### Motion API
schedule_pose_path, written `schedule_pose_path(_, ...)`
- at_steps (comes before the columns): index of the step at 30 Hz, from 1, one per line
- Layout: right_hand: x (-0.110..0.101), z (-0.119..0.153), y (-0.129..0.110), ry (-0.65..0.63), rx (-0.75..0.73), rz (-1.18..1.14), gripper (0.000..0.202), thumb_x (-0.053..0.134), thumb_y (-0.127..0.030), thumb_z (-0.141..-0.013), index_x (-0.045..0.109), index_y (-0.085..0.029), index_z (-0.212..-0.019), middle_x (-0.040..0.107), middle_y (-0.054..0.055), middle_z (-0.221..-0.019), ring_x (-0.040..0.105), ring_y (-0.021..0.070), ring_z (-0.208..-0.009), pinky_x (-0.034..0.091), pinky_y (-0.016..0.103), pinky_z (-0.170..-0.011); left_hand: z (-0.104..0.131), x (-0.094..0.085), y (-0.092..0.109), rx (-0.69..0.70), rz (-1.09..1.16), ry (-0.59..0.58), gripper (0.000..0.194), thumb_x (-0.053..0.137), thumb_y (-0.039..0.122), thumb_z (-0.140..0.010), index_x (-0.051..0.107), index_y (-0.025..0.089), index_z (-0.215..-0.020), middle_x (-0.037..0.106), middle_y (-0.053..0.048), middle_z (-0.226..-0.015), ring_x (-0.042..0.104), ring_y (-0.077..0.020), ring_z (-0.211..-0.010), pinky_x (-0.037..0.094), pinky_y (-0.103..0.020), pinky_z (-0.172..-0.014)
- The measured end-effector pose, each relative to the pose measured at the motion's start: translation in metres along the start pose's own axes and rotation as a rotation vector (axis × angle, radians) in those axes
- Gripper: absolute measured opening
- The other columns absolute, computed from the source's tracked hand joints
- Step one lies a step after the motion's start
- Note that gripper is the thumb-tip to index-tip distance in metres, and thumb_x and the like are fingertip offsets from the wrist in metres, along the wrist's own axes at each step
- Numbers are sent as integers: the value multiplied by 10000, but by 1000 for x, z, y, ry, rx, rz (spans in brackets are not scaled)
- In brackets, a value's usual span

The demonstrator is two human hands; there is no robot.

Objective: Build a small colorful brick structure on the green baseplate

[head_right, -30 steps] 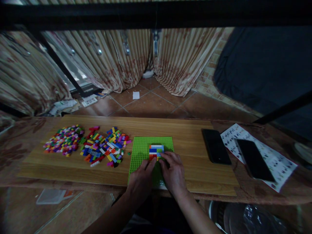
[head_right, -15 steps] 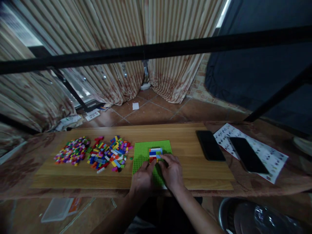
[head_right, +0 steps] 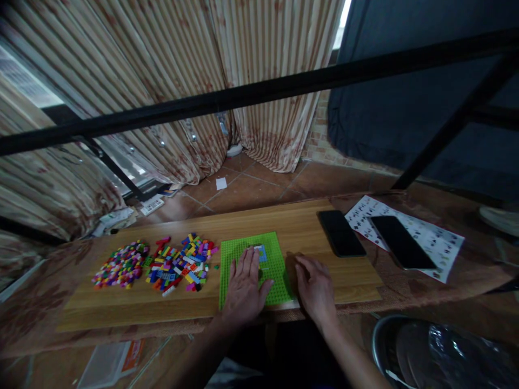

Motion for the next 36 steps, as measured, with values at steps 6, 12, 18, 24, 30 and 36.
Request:
schedule_pose_path(6, 7, 7, -1, -24, -64, 54, 351, 437, -383, -927, 667, -167, -1080, 679, 122, -1081, 588, 256, -1031, 474, 448, -925, -7, 21, 10, 45, -10, -41, 800, 470, 511, -859, 199, 86, -1480, 276, -181, -1532, 229, -335, -1422, 268, -587, -1107)
schedule_pose_path(12, 14, 13, 3, -18, -116, 81, 323, 451, -373, -932, 679, -178, -1051, 672, 114, -1095, 581, 251, -1044, 471, 441, -930, -3, 27, 8, 58, -27, -47, 884, 482, 560, -830, 159, 64, -1487, 215, -185, -1552, 180, -337, -1436, 261, -561, -1123)
schedule_pose_path(18, 20, 14, 6, -23, -148, 123, 335, 442, -383, -932, 684, -186, -1053, 667, 114, -1106, 580, 255, -1045, 474, 457, -924, -2, 29, 8, 39, 28, -52, 942, 525, 594, -795, 177, 55, -1485, 190, -178, -1561, 157, -332, -1442, 260, -541, -1135)
schedule_pose_path(24, 21, 15, 11, -48, -183, 114, 348, 415, -374, -934, 677, -177, -1052, 661, 125, -1101, 585, 262, -1048, 474, 474, -923, 3, 27, 2, 64, 123, -50, 883, 550, 553, -799, 219, 108, -1486, 236, -157, -1550, 184, -325, -1438, 194, -598, -1141)
schedule_pose_path(30, 20, 12, 15, -81, -151, 73, 378, 407, -405, -924, 680, -164, -1023, 663, 137, -1089, 589, 272, -1056, 464, 488, -942, 11, -1, -6, 26, 207, 3, 830, 571, 490, -819, 215, 159, -1492, 260, -154, -1542, 214, -324, -1430, 189, -619, -1128)
schedule_pose_path(36, 16, 6, 23, -107, -64, 1, 392, 452, -465, -876, 697, -176, -973, 684, 130, -1065, 624, 280, -1025, 479, 492, -933, 48, -33, -57, -192, 222, 187, 570, 518, 304, -881, 370, 154, -1411, 421, -151, -1458, 353, -282, -1374, 326, -535, -1107)
Point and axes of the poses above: each hand's wrist, its own z-axis away from the middle knuckle, its own x-axis out of the palm, y = z × x, the point moved 6 cm from there along -z, towards the middle knuckle
